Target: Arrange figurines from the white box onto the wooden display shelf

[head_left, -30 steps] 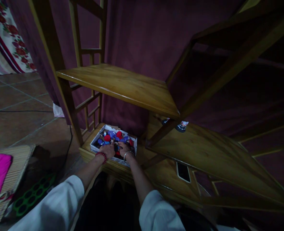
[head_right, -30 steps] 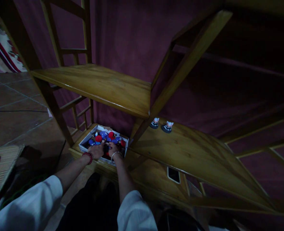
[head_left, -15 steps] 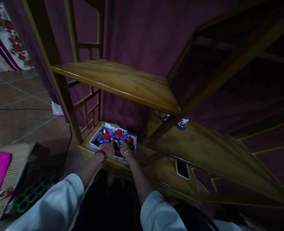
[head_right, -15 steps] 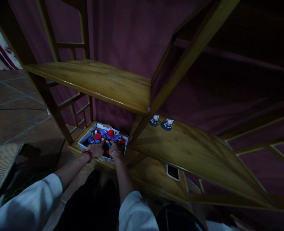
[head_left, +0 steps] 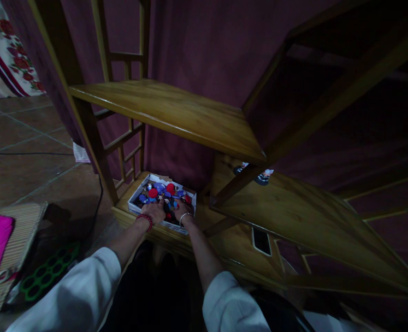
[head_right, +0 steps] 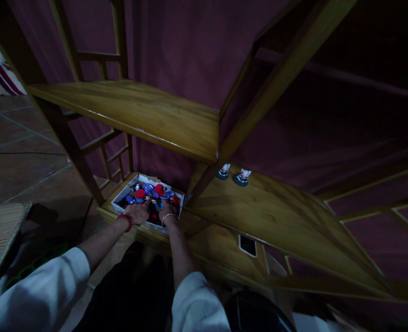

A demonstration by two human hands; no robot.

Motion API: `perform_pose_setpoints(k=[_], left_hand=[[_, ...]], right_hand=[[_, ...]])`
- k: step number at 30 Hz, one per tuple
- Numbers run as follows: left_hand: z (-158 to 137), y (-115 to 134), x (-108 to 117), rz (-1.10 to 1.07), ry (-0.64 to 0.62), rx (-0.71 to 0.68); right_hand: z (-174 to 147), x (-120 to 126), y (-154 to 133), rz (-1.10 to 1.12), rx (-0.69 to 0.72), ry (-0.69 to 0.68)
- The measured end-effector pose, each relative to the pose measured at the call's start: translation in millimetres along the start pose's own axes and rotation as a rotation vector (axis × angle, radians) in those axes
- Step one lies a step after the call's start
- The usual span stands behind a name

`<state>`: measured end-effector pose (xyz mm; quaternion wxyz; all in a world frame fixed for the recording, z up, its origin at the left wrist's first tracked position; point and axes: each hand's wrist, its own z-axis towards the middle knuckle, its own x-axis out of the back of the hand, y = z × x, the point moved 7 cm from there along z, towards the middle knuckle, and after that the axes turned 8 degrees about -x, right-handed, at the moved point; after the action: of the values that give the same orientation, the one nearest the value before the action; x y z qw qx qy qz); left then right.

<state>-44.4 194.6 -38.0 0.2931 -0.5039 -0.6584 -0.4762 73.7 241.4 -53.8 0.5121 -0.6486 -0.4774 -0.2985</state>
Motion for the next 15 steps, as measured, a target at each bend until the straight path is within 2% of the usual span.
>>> perform_pose_setpoints(k=[8,15], left_hand=[[2,-1,-1,0.011,0.0,-0.01],[1,0,0,0.019,0.003,-0.001]], right_hand=[[3,-3,-8,-0.065,0.014,-0.05],[10,-16,-10,-0.113,0.011,-0.081]])
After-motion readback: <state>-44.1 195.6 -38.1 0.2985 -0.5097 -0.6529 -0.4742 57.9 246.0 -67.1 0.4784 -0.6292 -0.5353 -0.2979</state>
